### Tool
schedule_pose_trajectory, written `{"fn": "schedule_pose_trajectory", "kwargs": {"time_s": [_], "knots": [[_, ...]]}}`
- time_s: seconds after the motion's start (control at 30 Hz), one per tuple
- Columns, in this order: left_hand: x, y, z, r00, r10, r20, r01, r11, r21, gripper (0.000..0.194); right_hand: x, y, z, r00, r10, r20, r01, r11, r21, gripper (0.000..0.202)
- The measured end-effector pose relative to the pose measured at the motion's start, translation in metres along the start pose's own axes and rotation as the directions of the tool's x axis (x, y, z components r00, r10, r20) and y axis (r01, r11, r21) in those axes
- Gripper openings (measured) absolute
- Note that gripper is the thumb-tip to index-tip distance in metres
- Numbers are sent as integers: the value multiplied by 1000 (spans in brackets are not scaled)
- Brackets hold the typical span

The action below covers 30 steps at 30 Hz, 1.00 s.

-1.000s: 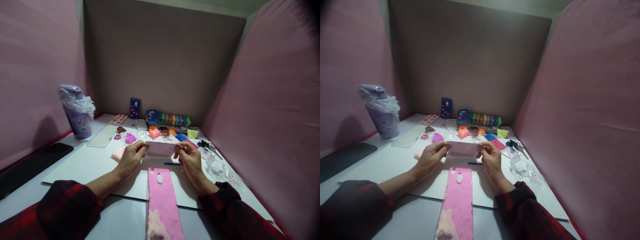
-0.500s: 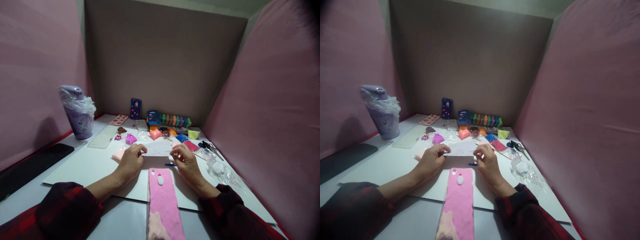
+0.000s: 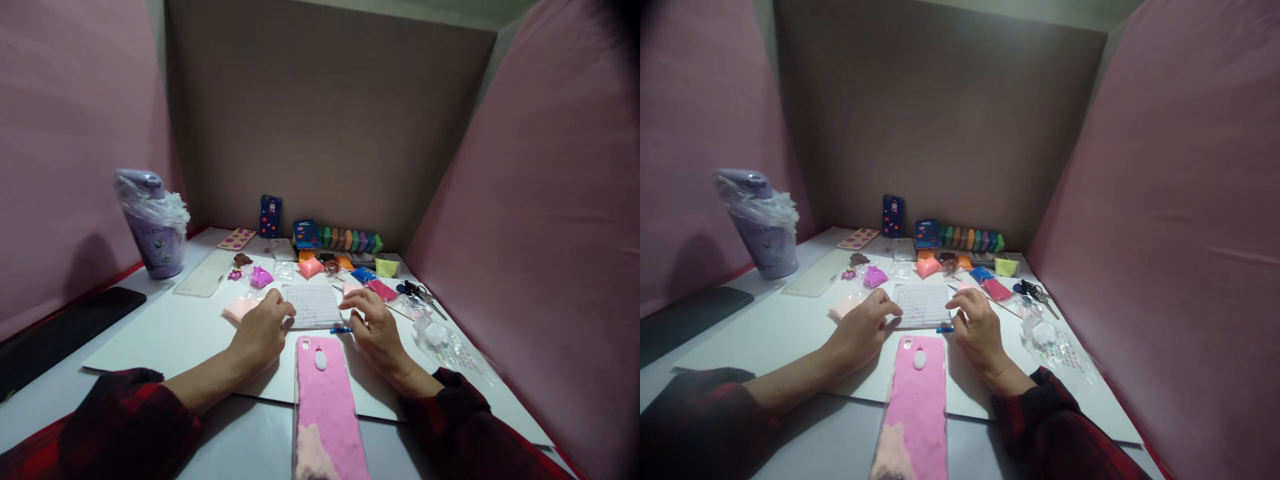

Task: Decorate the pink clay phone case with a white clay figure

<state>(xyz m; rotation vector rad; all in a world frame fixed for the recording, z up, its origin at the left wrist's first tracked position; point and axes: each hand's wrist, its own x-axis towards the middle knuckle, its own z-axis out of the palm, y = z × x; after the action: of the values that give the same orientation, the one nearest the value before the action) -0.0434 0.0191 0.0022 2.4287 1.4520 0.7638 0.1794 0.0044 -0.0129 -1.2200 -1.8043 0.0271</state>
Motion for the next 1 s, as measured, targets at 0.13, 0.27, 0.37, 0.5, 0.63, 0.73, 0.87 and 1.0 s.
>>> {"fn": "schedule_pose_trajectory", "kwargs": {"time_s": [0.13,0.27,0.37,0.5,0.63,0.73,0.87,1.0], "knots": [[2,2,0,999,42,28,-42,999,11,22,0,-2,1,993,-75,88,76,997,-6,28],[2,2,0,998,47,42,-49,998,44,19,-2,-2,2,983,-80,163,84,996,-18,32],[1,2,-1,998,45,47,-48,997,59,19,-3,-2,2,984,-73,164,78,997,-27,34],[1,1,0,998,42,44,-45,997,67,21,-3,-2,0,989,-68,132,74,996,-40,33],[1,0,0,998,45,45,-48,997,56,22,-3,0,-1,992,-66,109,72,996,-48,31],[2,0,0,998,46,52,-48,998,47,23,-3,1,0,988,-81,129,87,995,-40,32],[1,1,-1,997,43,60,-45,998,38,21,-3,1,-2,991,-102,82,105,994,-30,31],[1,2,-1,998,31,53,-33,998,45,22,-2,2,-5,991,-134,-4,134,991,-8,31]]}}
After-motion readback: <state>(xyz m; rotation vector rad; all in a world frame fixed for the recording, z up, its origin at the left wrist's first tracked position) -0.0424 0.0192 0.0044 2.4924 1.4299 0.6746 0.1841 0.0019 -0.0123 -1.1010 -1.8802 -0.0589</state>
